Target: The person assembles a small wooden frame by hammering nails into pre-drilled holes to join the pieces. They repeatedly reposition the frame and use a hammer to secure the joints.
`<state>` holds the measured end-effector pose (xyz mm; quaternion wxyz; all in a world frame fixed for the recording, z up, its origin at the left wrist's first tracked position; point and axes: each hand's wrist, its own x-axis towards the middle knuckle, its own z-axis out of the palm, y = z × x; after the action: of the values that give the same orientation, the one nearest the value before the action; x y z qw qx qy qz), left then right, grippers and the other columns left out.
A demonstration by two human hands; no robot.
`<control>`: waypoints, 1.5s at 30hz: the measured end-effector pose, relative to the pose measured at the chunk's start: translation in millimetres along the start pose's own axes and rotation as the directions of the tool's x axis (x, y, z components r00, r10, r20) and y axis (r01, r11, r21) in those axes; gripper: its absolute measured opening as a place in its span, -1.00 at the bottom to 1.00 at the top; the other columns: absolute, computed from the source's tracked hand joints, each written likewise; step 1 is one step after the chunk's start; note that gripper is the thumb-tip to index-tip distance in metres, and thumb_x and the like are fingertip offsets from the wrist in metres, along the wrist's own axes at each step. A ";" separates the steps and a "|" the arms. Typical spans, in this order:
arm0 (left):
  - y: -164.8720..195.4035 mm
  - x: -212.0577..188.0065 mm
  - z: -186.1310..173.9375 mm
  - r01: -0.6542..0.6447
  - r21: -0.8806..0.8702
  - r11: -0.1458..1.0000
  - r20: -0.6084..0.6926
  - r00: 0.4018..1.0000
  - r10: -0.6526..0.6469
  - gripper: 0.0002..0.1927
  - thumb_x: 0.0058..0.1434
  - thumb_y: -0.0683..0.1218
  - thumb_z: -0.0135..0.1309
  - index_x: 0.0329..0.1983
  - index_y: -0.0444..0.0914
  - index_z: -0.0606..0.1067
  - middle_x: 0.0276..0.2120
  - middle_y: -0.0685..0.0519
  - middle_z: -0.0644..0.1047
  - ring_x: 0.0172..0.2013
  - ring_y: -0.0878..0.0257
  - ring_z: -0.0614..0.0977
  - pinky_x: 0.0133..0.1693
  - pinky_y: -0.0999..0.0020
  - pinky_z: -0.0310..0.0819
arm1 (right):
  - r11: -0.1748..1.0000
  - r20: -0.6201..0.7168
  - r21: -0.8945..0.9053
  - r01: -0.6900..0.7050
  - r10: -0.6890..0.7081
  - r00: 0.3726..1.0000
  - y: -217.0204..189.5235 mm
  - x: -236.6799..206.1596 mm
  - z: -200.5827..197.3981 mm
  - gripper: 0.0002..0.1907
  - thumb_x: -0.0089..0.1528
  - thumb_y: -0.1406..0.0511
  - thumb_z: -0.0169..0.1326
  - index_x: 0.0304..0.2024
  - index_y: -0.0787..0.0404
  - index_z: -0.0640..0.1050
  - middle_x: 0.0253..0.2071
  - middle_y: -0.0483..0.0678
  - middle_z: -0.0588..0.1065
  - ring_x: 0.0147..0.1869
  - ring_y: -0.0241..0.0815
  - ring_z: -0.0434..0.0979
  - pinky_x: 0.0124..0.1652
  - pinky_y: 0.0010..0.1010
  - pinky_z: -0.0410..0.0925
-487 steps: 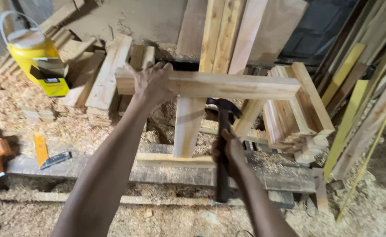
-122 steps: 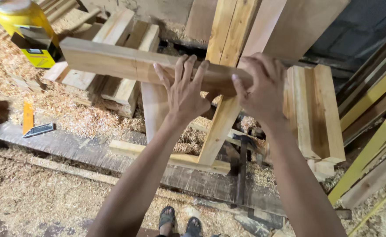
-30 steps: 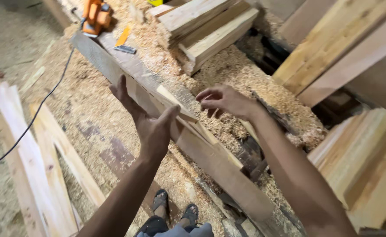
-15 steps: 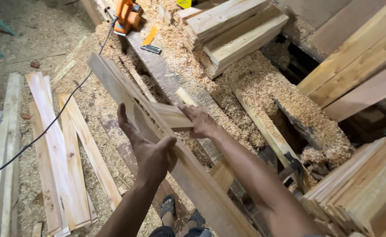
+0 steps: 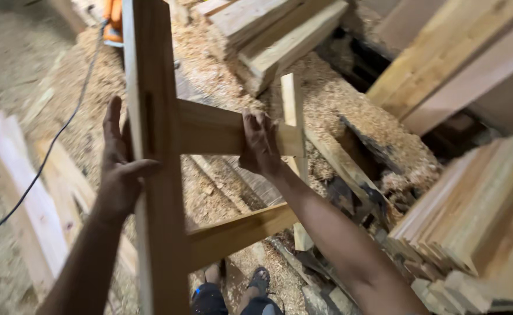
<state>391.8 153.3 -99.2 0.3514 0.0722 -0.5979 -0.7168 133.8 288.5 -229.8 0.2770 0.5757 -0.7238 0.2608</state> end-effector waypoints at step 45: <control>-410.3 222.5 -44.5 -0.107 0.877 0.469 0.312 0.869 -0.384 0.14 -0.07 0.15 0.42 0.50 -0.22 0.09 0.36 -0.15 0.31 0.28 -0.12 0.43 0.29 0.05 0.37 | 0.250 0.316 -0.665 -0.704 0.948 0.038 194.1 -58.3 137.3 0.20 -0.14 0.41 0.41 0.45 0.22 0.05 0.37 0.19 0.07 0.49 0.20 0.03 0.37 0.36 -0.04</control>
<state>78.5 1.8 -413.4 0.0473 0.1150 -0.9349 -0.3324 -59.1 272.1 -379.6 -0.1284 0.0260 -0.9913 0.0148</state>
